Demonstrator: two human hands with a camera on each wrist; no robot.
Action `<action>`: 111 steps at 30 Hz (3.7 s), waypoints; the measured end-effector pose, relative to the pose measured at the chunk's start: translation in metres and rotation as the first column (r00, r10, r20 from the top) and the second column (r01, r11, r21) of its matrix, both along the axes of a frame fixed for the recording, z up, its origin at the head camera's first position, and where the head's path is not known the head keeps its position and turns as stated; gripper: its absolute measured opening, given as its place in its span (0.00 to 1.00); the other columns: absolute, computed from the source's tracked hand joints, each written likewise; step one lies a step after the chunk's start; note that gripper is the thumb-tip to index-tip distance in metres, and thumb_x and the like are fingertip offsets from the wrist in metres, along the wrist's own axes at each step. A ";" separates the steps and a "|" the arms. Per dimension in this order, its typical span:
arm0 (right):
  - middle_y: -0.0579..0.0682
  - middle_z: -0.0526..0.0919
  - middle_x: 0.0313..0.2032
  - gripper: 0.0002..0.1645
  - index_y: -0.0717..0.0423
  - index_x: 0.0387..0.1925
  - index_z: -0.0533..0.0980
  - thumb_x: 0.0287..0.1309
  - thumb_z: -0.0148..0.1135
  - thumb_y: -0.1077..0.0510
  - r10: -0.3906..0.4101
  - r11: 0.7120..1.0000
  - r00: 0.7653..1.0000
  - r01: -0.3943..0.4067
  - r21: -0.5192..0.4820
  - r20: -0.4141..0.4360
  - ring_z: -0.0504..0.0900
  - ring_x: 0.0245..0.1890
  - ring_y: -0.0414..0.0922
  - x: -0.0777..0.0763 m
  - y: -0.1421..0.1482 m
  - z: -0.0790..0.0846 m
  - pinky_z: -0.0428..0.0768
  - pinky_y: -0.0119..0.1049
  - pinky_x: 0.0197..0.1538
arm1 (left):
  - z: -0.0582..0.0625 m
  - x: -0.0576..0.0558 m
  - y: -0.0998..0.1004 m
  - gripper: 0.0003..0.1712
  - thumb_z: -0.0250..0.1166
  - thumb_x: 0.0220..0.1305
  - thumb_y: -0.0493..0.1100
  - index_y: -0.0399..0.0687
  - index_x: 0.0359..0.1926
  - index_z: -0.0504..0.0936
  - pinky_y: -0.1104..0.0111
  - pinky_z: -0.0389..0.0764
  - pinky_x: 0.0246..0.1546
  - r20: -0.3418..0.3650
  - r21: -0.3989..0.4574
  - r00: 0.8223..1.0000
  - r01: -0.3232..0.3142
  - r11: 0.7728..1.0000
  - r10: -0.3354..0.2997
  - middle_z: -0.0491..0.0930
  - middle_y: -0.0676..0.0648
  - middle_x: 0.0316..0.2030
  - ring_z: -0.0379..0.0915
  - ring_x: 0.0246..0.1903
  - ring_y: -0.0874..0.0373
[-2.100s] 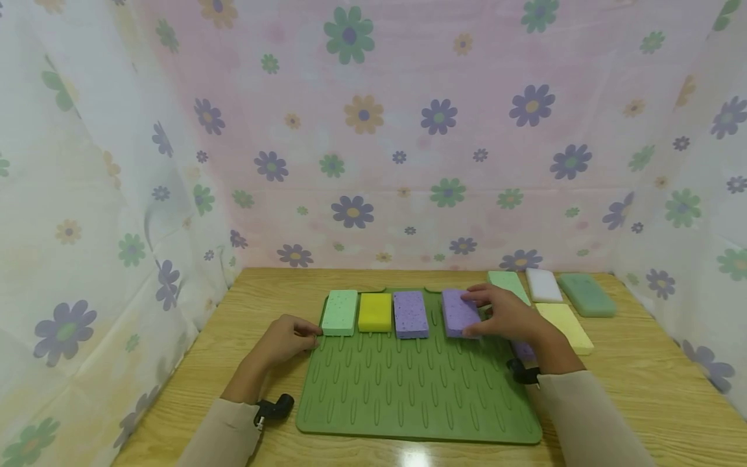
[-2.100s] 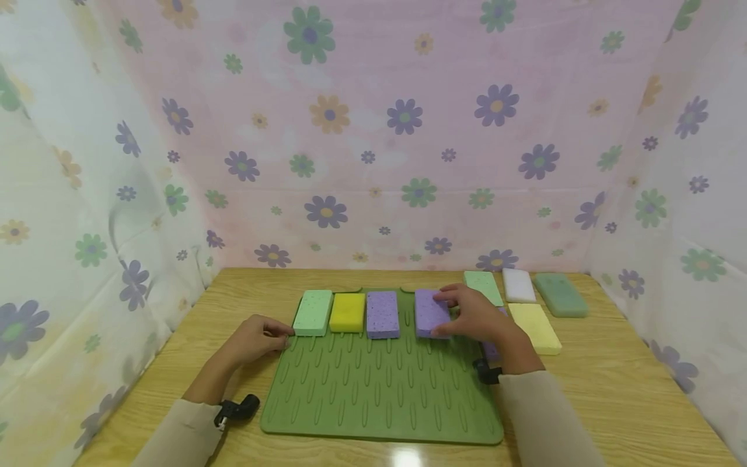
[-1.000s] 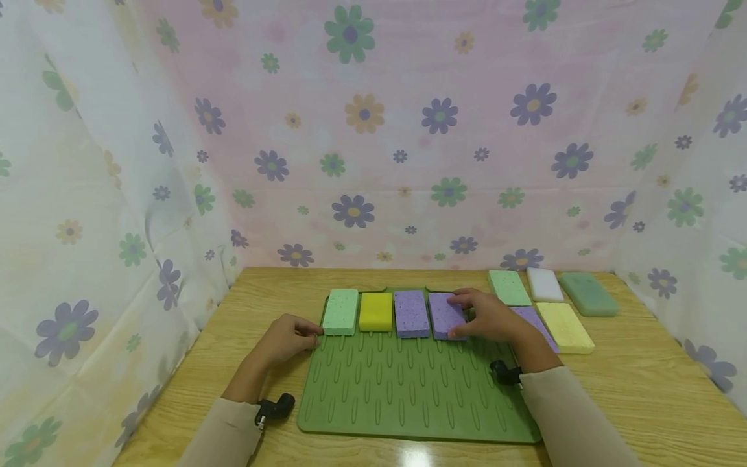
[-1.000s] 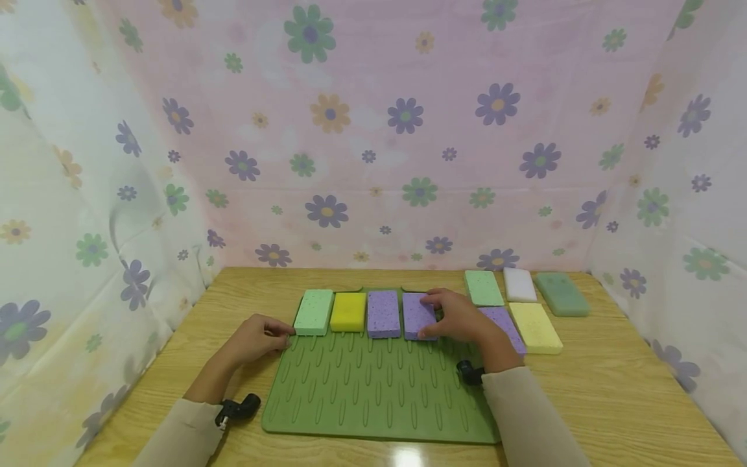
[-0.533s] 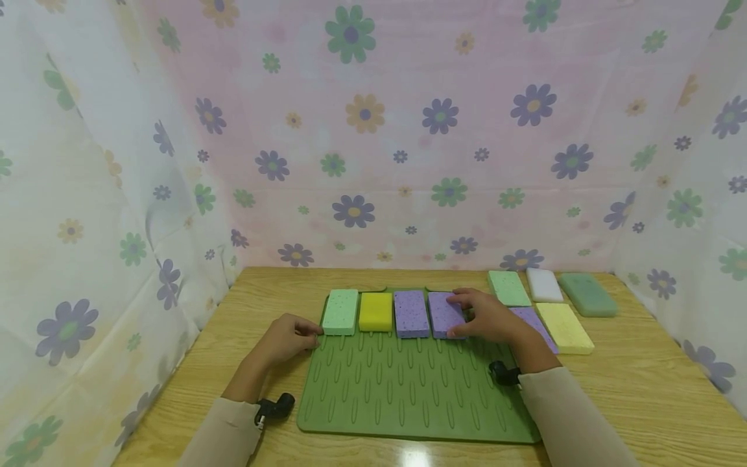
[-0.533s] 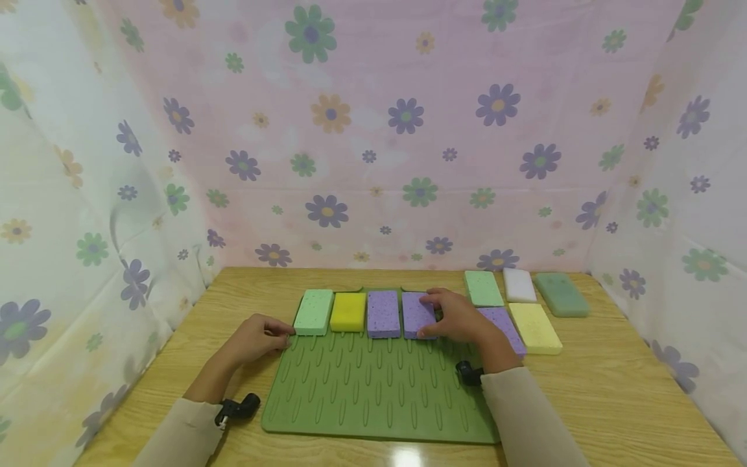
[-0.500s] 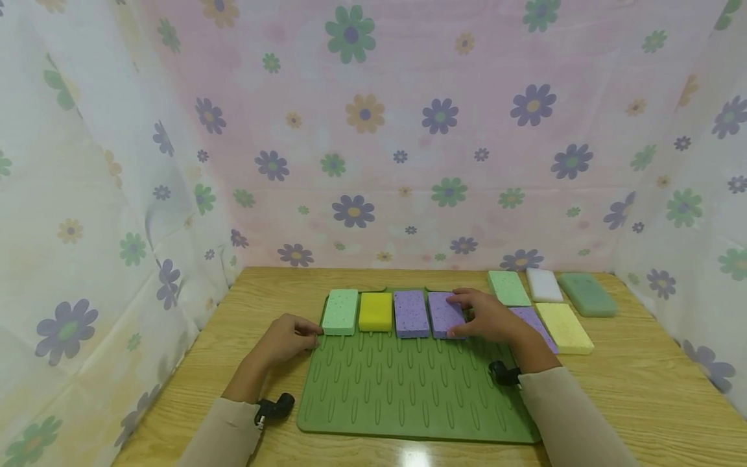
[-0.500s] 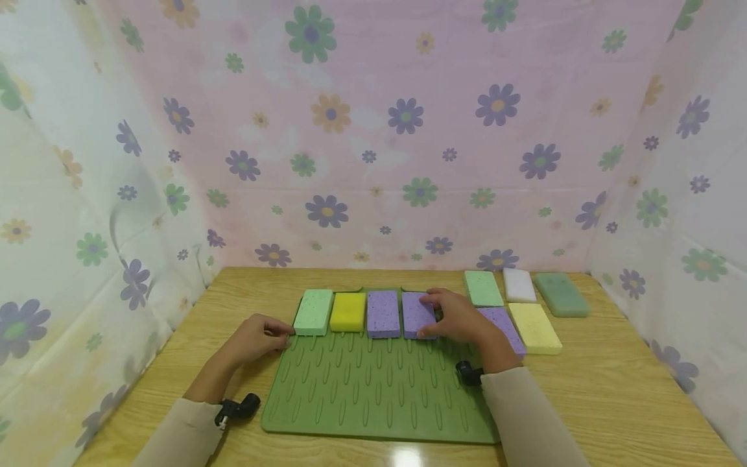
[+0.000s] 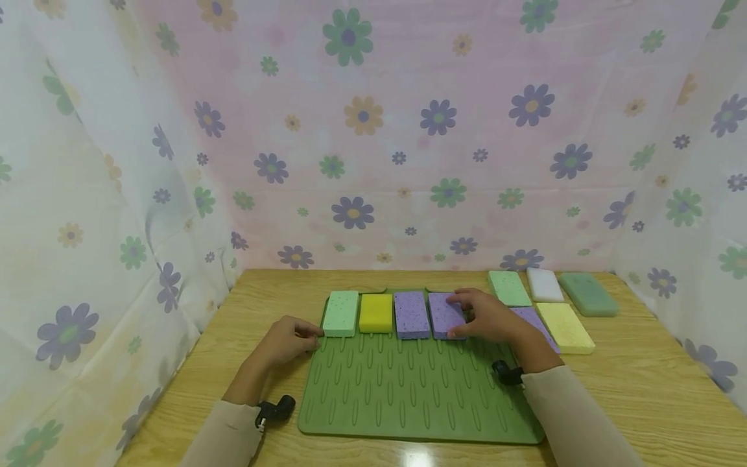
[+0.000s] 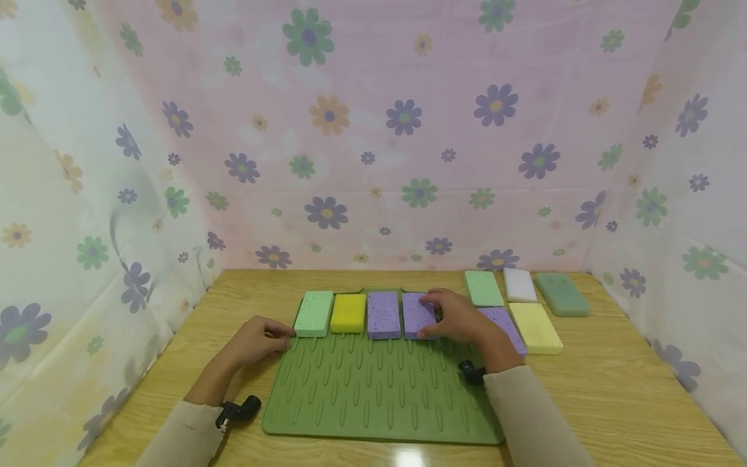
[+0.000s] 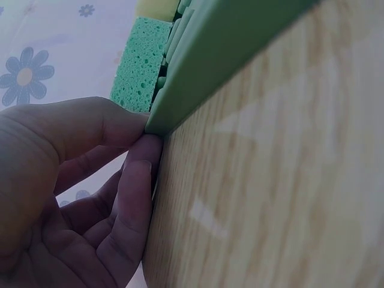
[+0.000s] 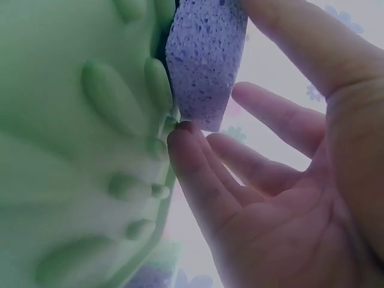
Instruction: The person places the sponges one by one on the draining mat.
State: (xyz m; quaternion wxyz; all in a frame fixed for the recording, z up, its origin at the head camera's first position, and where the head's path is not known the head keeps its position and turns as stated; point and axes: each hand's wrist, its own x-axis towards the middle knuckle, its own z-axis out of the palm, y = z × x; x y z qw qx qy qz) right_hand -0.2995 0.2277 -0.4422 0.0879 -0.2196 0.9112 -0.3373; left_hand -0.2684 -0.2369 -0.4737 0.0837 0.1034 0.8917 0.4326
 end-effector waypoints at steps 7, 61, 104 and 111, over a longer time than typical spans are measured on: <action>0.66 0.64 0.73 0.48 0.58 0.72 0.71 0.55 0.79 0.43 0.007 1.000 0.999 -0.007 -0.008 -0.053 0.76 0.64 0.65 0.007 0.009 0.004 0.83 0.55 0.57 | 0.002 0.000 0.000 0.11 0.71 0.66 0.40 0.46 0.49 0.91 0.64 0.87 0.35 -0.001 -0.004 1.000 -0.006 1.000 0.006 0.87 0.47 0.41 0.83 0.35 0.58; 0.57 0.52 0.81 0.43 0.56 0.73 0.69 0.62 0.74 0.47 -0.188 0.982 0.970 0.182 -0.055 -0.153 0.57 0.76 0.65 0.037 0.176 -0.010 0.66 0.71 0.64 | 0.001 0.001 0.000 0.11 0.70 0.66 0.40 0.47 0.49 0.91 0.65 0.85 0.34 -0.011 -0.017 1.000 -0.008 1.000 0.008 0.87 0.49 0.40 0.82 0.34 0.58; 0.18 0.47 0.69 0.43 0.58 0.74 0.68 0.59 0.75 0.58 -0.055 0.993 0.994 0.045 -0.105 -0.092 0.52 0.59 0.06 0.041 0.201 -0.027 0.66 0.10 0.53 | 0.002 0.002 0.001 0.10 0.71 0.65 0.40 0.49 0.47 0.92 0.66 0.84 0.34 -0.026 -0.032 0.999 -0.020 0.999 0.019 0.87 0.50 0.40 0.80 0.36 0.58; 0.22 0.49 0.69 0.43 0.56 0.73 0.69 0.59 0.76 0.56 -0.082 0.995 0.990 0.075 -0.070 -0.112 0.57 0.67 0.16 0.042 0.202 -0.026 0.66 0.10 0.54 | 0.002 0.002 0.001 0.11 0.70 0.66 0.40 0.48 0.48 0.92 0.65 0.84 0.34 -0.025 -0.029 1.000 -0.014 0.999 0.014 0.86 0.49 0.40 0.80 0.36 0.58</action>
